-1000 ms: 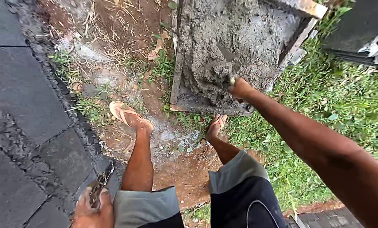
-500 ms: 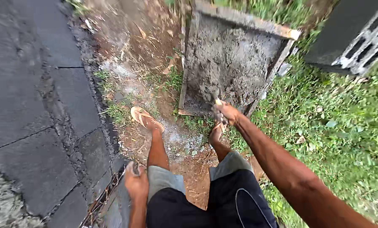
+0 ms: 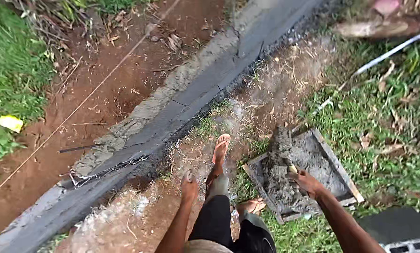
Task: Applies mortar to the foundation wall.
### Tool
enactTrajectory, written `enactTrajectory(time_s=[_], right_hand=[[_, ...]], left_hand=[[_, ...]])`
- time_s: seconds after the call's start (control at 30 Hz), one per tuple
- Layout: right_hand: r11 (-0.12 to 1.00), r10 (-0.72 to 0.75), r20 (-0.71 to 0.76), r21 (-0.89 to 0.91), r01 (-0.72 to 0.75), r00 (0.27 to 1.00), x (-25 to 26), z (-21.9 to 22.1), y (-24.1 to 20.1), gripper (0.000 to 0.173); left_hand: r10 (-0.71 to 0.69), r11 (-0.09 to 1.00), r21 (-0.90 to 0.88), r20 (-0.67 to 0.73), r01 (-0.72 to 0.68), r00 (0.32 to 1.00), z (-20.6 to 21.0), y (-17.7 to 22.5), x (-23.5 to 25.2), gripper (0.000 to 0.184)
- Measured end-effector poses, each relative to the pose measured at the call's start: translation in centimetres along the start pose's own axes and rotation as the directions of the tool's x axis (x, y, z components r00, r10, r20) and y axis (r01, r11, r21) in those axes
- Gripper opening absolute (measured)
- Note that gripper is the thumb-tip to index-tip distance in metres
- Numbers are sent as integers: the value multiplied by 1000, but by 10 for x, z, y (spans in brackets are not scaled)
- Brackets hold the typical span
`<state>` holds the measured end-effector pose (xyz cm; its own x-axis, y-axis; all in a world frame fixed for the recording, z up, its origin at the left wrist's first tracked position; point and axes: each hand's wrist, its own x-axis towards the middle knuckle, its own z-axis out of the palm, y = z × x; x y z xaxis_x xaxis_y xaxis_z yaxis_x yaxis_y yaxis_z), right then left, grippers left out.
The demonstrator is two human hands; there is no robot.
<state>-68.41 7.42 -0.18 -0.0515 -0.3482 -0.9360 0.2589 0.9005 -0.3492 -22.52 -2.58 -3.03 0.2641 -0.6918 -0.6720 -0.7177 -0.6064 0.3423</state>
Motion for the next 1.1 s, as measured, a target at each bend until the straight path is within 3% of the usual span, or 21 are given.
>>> enactTrajectory(time_s=[0.1, 0.17, 0.3, 0.4, 0.5, 0.57, 0.67, 0.8, 0.9, 0.93, 1.0, 1.07, 1.1], right_hand=[[967, -23, 146, -248, 59, 989, 24, 32, -118, 21], [875, -94, 203, -450, 178, 975, 41, 55, -202, 29], [517, -248, 249, -783, 345, 936, 82, 92, -362, 32], [133, -402, 324, -905, 404, 857, 97, 124, -457, 46], [-202, -496, 353, -935, 290, 793, 108, 157, -515, 54], [-367, -537, 372, -911, 188, 758, 125, 177, -528, 51], [-481, -560, 430, -865, 145, 708, 168, 187, -519, 44], [-477, -649, 460, -867, 147, 607, 182, 176, -504, 31], [-394, -732, 386, -912, 114, 562, 168, 169, -493, 28], [-321, -770, 316, -943, 91, 554, 158, 170, -491, 29], [-65, -815, 96, -995, 75, 572, 131, 176, -476, 35], [197, -802, -70, -969, 152, 594, 104, 180, -438, 43], [342, -753, -144, -919, 195, 642, 95, 185, -412, 48]], left_hand=[[-142, 984, -107, -1, 141, 990, -38, -32, 24, 44], [-206, 959, -199, -3, 202, 978, -64, -48, 28, 42], [-355, 871, -378, -47, 313, 934, -95, -65, 32, 41], [-453, 814, -415, -16, 406, 891, -98, -71, 39, 43], [-485, 771, -444, 54, 456, 873, -90, -61, 52, 44], [-457, 767, -461, 98, 447, 884, -86, -46, 62, 42], [-368, 821, -420, 130, 387, 921, -85, -29, 71, 40], [-286, 853, -413, 141, 319, 948, -95, -20, 80, 40], [-282, 897, -305, 163, 320, 946, -100, -32, 83, 37], [-267, 931, -210, 165, 298, 950, -104, -29, 85, 36], [-215, 976, 15, 165, 216, 962, -119, -8, 90, 36], [-133, 989, 82, 147, 122, 980, -131, 33, 99, 37], [-78, 995, 70, 130, 69, 988, -136, 57, 105, 37]])
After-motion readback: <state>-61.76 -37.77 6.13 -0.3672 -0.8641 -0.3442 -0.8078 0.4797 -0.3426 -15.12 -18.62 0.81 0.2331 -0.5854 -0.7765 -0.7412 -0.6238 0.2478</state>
